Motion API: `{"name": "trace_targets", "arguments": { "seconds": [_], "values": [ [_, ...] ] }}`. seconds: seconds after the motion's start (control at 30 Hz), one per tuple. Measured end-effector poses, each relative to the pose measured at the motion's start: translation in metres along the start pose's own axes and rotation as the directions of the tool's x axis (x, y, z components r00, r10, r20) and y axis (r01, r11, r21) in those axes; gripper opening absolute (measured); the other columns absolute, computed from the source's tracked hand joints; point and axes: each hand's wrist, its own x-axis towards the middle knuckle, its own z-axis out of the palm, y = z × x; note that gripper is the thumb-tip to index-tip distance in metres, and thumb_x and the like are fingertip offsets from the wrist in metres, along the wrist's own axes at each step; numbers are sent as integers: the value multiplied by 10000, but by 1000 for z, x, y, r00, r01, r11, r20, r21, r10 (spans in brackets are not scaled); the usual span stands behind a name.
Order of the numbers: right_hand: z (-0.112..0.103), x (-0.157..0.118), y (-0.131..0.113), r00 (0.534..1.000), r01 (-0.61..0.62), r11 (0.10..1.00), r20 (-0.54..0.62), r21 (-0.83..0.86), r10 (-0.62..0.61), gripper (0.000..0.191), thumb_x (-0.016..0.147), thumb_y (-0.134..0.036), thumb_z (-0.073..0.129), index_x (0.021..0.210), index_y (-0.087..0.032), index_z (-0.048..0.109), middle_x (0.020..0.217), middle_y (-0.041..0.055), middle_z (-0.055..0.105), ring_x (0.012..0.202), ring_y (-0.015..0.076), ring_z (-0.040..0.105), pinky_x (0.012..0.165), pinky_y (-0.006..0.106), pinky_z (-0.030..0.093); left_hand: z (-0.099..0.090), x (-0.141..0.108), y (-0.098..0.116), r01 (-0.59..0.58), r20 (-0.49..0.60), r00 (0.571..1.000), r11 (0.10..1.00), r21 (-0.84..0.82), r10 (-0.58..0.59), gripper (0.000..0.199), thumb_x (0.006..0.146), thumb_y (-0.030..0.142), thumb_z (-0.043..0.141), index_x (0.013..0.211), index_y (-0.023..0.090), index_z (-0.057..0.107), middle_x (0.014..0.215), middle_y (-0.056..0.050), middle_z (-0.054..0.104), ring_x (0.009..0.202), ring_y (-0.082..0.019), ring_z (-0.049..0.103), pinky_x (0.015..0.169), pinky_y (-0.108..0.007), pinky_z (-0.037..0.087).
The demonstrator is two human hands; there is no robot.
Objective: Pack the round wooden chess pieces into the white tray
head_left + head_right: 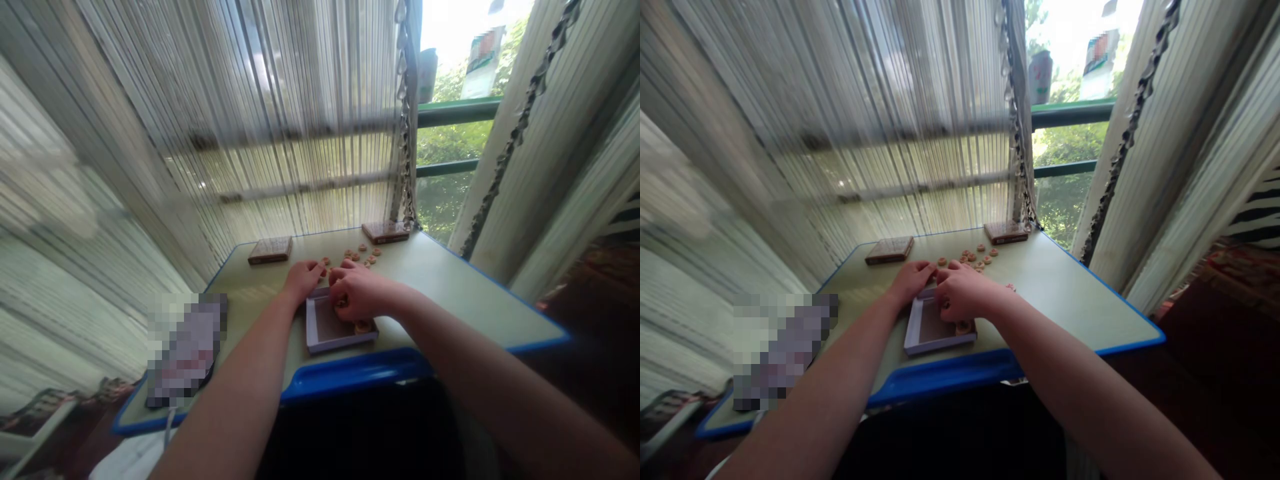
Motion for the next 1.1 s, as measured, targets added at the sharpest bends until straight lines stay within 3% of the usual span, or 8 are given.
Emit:
{"name": "trace_targets", "arguments": {
  "seconds": [0.17,0.27,0.37,0.47,0.6,0.7,0.83,1.1],
  "values": [
    [-2,0,3,999,-11,999,-49,32,13,129,663,-232,618,752,-239,712,896,58,587,872,218,423,829,373,376,-1,0,0,-9,8,1000,999,32,9,363,758,391,435,642,138,668,595,-35,640,555,-136,532,524,-246,355],
    [-2,3,10,982,-99,993,-154,62,108,251,704,-185,573,922,-241,685,936,61,579,897,205,456,835,347,386,0,2,-3,-5,16,1000,1000,28,4,364,754,398,434,653,137,667,596,-40,641,563,-140,542,524,-243,366],
    [0,4,21,910,-314,944,-252,103,330,381,742,-143,508,1097,-238,609,996,71,557,904,184,499,815,307,408,1,4,-6,14,15,1000,1000,-16,-14,354,743,402,444,660,135,663,629,-50,657,593,-145,567,544,-237,391],
    [-2,1,31,821,-513,856,-253,69,512,305,766,-169,494,1031,-213,639,1014,87,560,852,177,536,763,286,421,1,5,-8,44,-3,999,997,-56,-44,343,738,391,448,664,136,665,661,-62,670,617,-151,587,567,-238,414],
    [-12,-4,34,748,-566,818,-353,101,561,229,783,-208,483,909,-191,674,941,73,584,769,156,553,698,265,421,1,5,-8,68,-9,998,996,-49,-69,327,736,378,451,658,145,667,652,-61,670,606,-151,583,557,-238,417],
    [-16,-4,26,835,-398,898,-331,187,440,196,749,-219,537,874,-192,686,893,49,585,727,129,548,689,247,426,1,5,-7,65,-6,998,997,-47,-65,319,738,365,448,646,148,663,648,-60,671,594,-148,578,550,-238,415],
    [-10,-1,8,964,-167,956,-163,240,210,154,704,-186,583,786,-209,712,845,24,605,711,115,551,683,227,423,1,5,-6,48,-13,999,998,-49,-49,324,737,372,446,643,148,661,644,-55,671,590,-148,578,553,-241,416],
    [-2,1,-1,986,-159,978,63,135,151,186,672,-201,583,777,-226,735,825,22,662,719,143,581,679,234,436,3,7,-9,35,-1,999,998,-47,-35,333,735,388,450,632,148,654,625,-55,666,584,-146,577,552,-240,415]
  ]
}}
